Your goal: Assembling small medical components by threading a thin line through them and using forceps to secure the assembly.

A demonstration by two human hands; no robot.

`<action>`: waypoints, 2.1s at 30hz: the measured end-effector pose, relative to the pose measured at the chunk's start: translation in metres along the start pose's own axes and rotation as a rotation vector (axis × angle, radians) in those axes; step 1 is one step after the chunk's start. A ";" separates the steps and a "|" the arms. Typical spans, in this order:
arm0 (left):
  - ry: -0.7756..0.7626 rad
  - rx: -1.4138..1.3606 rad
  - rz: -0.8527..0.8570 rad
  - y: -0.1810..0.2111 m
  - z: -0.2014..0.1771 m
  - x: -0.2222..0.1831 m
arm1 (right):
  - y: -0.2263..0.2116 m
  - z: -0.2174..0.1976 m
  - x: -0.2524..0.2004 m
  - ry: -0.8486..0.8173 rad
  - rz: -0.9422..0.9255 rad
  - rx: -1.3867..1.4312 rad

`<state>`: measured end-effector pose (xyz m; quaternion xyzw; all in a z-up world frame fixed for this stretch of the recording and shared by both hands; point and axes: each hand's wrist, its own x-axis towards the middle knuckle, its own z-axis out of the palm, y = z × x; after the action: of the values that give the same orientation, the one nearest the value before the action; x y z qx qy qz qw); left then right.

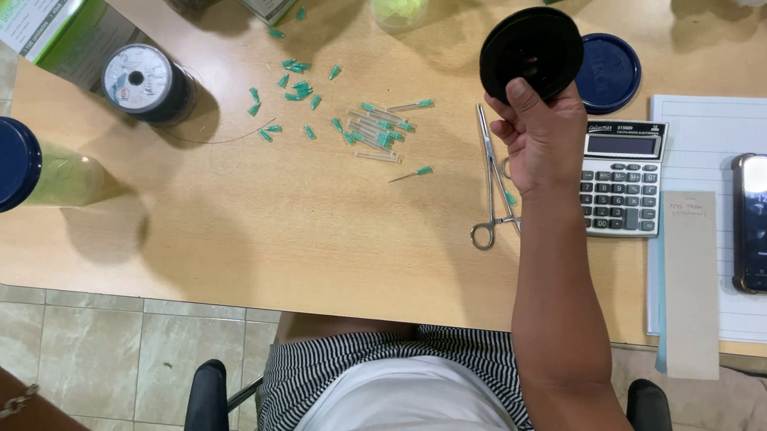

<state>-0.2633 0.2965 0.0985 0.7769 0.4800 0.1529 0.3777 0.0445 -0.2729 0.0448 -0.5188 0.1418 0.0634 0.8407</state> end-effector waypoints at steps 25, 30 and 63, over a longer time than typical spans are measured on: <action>-0.388 -0.301 0.963 0.218 0.398 -0.209 | 0.007 0.016 -0.001 0.049 -0.178 -0.195; -0.313 -0.211 0.948 0.209 0.409 -0.198 | 0.012 0.016 0.006 -0.017 -0.104 -0.239; -0.241 -0.115 0.964 0.192 0.422 -0.181 | -0.006 -0.012 0.008 0.236 -0.498 -1.237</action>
<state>0.0224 -0.0941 -0.0199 0.9003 0.0099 0.2455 0.3593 0.0511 -0.2868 0.0425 -0.9250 0.0463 -0.1197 0.3576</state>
